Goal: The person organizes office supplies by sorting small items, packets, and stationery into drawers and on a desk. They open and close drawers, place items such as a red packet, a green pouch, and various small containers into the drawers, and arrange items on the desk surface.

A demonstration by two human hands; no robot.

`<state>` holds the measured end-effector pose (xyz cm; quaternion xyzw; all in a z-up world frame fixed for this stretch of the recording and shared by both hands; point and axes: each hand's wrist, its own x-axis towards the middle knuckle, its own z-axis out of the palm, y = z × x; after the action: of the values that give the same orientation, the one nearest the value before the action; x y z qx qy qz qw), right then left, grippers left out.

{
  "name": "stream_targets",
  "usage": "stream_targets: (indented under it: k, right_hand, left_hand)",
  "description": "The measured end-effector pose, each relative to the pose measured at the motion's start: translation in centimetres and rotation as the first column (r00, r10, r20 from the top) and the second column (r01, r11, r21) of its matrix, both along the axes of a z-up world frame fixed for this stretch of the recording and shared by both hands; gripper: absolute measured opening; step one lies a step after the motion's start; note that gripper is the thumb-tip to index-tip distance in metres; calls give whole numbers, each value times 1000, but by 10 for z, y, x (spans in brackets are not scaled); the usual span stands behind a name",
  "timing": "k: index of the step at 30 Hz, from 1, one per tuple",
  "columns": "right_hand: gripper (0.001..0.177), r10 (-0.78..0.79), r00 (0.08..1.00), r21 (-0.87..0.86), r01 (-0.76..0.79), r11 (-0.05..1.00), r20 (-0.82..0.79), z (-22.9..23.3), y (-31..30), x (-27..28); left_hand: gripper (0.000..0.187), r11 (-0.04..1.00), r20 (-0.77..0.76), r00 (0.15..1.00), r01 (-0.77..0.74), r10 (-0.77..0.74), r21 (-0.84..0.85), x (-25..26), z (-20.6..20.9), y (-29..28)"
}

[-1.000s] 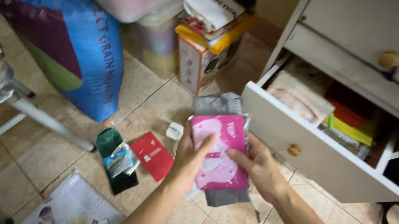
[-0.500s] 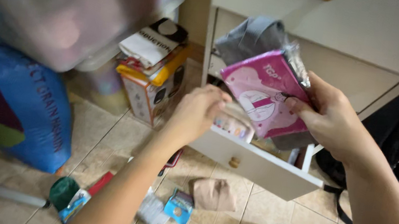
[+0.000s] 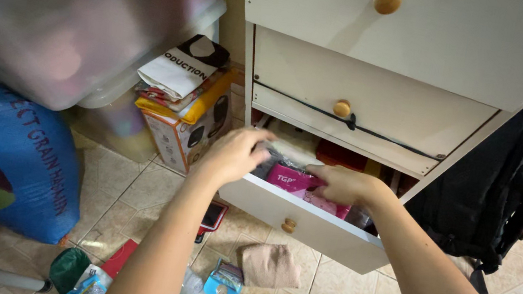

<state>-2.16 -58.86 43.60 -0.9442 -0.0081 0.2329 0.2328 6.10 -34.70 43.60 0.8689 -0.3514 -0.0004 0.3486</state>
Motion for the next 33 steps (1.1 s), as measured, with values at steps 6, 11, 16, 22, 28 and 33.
stream_targets:
  k: [6,11,16,22,28,33]
  right_hand:
    - [60,15,934,-234,74,969,357,16,1,-26]
    - [38,-3,894,-191,98,977,448,31,7,-46]
    - [27,-128,926,-240,223,945,355,49,-3,-63]
    - [33,-218,671,-87,390,917,708,86,-48,-85]
    - [35,-184,824,-108,283,953,537,60,-42,-72]
    - [39,-179,975,-220,205,954,131,22,-49,-47]
  left_hand:
    - [27,953,-99,984,-116,149,278,-1,13,-20]
    - [40,919,82,994,-95,69,383,13,1,-42]
    - [66,878,2,992,112,-127,465,11,9,-65]
    - [70,779,-116,985,173,-129,602,2,28,-75]
    - [65,761,-81,970,230,-228,607,3,32,-58]
    - [60,761,-61,980,187,-191,621,5,24,-56]
